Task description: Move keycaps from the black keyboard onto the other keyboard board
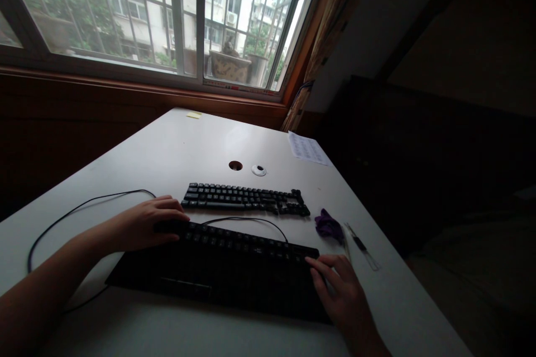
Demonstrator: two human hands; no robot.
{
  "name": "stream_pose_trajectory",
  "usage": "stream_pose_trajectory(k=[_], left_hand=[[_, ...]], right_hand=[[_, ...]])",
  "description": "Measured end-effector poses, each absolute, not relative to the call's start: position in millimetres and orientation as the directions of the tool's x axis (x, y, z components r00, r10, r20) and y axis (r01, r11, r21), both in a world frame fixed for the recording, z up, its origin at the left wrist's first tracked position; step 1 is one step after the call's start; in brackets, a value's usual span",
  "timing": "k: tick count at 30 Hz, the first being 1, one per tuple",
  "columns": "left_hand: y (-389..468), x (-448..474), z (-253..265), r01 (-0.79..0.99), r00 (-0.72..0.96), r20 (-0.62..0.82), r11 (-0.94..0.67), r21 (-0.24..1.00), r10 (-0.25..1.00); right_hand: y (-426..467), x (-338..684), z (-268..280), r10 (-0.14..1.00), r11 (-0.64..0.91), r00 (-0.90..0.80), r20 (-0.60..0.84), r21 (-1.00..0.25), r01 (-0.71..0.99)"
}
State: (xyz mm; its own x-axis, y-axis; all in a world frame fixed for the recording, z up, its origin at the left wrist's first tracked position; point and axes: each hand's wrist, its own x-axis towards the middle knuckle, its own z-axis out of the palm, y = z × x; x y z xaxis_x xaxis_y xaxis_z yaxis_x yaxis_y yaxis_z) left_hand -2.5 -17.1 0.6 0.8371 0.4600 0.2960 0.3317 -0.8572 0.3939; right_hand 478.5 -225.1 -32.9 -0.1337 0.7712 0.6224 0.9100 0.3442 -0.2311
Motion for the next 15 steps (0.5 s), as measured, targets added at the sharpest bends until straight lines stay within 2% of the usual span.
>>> stream_pose_trajectory(k=[9, 15], left_hand=[[-17.0, -3.0, -0.1, 0.347, 0.843, 0.267, -0.851, 0.395, 0.468], [-16.9, -2.9, -0.2, 0.341, 0.836, 0.286, -0.852, 0.397, 0.468]], right_hand=[[-226.4, 474.7, -33.2, 0.770, 0.361, -0.164, 0.617, -0.209, 0.909], [-223.6, 472.0, -29.7, 0.783, 0.380, -0.171, 0.598, -0.242, 0.893]])
